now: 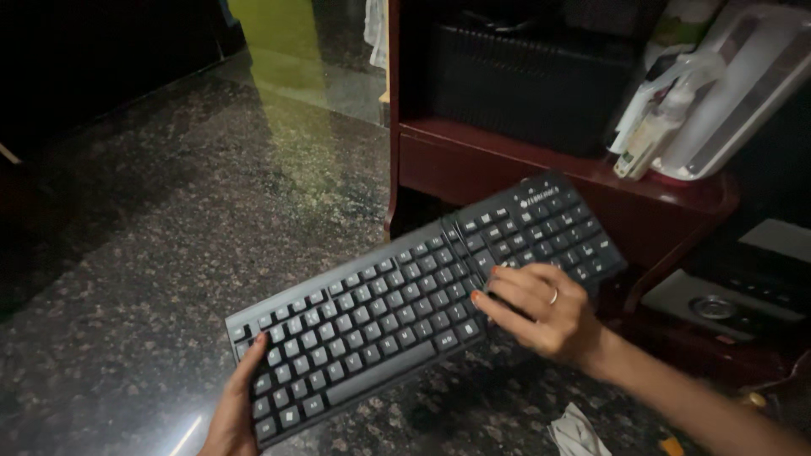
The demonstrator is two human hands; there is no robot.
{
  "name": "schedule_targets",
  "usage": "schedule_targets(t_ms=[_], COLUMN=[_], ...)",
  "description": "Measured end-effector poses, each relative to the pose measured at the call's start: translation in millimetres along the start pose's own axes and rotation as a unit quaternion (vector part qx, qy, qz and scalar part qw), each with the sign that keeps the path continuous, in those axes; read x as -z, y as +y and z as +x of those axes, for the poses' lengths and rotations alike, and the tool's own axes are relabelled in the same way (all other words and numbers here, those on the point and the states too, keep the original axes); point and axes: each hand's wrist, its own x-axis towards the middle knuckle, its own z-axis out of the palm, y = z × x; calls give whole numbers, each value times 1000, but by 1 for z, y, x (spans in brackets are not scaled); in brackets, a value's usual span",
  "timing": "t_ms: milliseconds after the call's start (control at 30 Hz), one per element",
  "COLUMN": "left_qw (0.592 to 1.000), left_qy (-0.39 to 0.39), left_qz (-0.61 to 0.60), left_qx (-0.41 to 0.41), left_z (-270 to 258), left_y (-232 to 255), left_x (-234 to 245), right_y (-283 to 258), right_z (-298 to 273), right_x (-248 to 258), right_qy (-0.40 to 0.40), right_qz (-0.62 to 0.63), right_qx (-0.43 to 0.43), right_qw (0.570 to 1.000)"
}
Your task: The person cleans a black computer keyboard on the floor using a small brush and a cloth. They brush the keys and the back of the keyboard, then wipe the surface of a wooden desk.
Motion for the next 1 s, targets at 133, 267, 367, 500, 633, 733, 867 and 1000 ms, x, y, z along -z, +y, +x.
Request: schedule_targets(t_ms=[133, 267, 367, 500, 633, 733, 867, 1000], left_qw=[1000, 999, 999, 999, 997, 996, 991, 982], left_qy=[-20, -26, -29, -44, -47, -46, -43, -37], left_qz=[1, 14, 15, 29, 52, 81, 125, 186], left_qx=[17, 31, 21, 13, 9, 9, 13, 25], left_z=[6, 12, 22, 49, 78, 105, 148, 180], left_y=[-6, -12, -13, 1, 8, 7, -8, -40], left_x=[1, 2, 7, 5, 9, 22, 44, 62], right_y=[-2, -15, -18, -13, -9, -6, -3, 8], right_z=[-18, -29, -31, -18, -5, -4, -4, -9], right_x=[8, 17, 25, 40, 50, 59, 61, 69], right_qy=[-40, -69, -76, -60, -24, -19, 0, -13], right_qz=[7, -32, -34, -55, -56, -77, -78, -79], right_qx=[25, 56, 39, 39, 31, 38, 50, 77], right_qw=[999, 995, 996, 996, 998, 996, 996, 994])
